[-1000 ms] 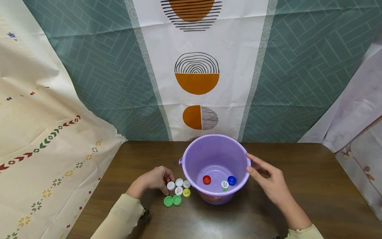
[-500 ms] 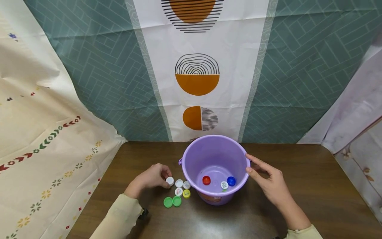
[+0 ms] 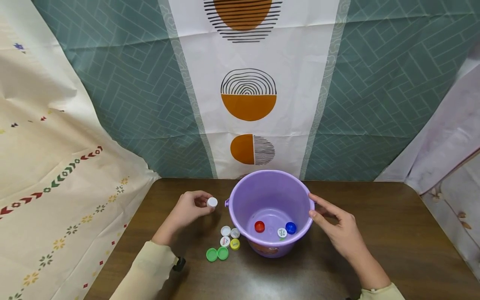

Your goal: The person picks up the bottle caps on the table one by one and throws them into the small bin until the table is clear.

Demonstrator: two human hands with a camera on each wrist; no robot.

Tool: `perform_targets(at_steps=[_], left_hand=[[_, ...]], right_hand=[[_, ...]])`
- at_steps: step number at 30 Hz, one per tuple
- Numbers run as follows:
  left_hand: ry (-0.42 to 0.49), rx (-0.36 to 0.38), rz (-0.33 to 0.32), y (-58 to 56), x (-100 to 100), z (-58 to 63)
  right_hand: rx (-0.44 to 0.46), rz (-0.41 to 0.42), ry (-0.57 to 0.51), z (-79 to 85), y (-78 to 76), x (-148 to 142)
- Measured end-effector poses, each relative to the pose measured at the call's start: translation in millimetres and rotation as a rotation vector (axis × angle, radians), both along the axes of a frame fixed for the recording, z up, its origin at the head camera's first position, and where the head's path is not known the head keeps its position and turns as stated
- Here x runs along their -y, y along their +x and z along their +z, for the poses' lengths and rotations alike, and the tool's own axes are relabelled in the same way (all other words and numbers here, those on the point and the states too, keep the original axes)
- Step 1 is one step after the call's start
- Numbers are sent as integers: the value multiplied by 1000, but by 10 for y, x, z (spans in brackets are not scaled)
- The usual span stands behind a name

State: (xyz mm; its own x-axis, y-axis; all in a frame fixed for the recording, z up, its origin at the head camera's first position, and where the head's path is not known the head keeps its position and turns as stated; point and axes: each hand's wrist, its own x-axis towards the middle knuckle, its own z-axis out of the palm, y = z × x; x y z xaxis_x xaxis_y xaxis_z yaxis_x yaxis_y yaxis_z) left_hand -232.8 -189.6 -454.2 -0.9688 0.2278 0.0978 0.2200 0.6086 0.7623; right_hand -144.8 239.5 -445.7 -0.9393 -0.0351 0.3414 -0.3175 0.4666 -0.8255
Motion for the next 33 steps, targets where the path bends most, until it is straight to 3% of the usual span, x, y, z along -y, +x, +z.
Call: perform_targets(at_steps=[4, 7, 14, 17, 19, 24, 26, 33], left_hand=[[108, -106, 58, -42, -9, 26], [183, -143, 95, -50, -22, 88], [343, -139, 141, 69, -125, 448], [366, -153, 140, 89, -155, 531], [377, -176, 137, 47, -153, 494], [398, -176, 126, 62, -203, 568], [402, -159, 122, 112, -243, 664], [432, -176, 106, 102, -322, 723]], right_hand=[[0, 3, -2, 0, 3, -4], [-2, 4, -3, 1, 6, -2], [-6, 0, 1, 9, 9, 1], [-6, -1, 3, 7, 6, 2], [-5, -1, 4, 3, 6, 1], [-1, 4, -3, 3, 10, 4], [-4, 9, -8, 6, 12, 8], [-17, 20, -28, 18, 16, 17]])
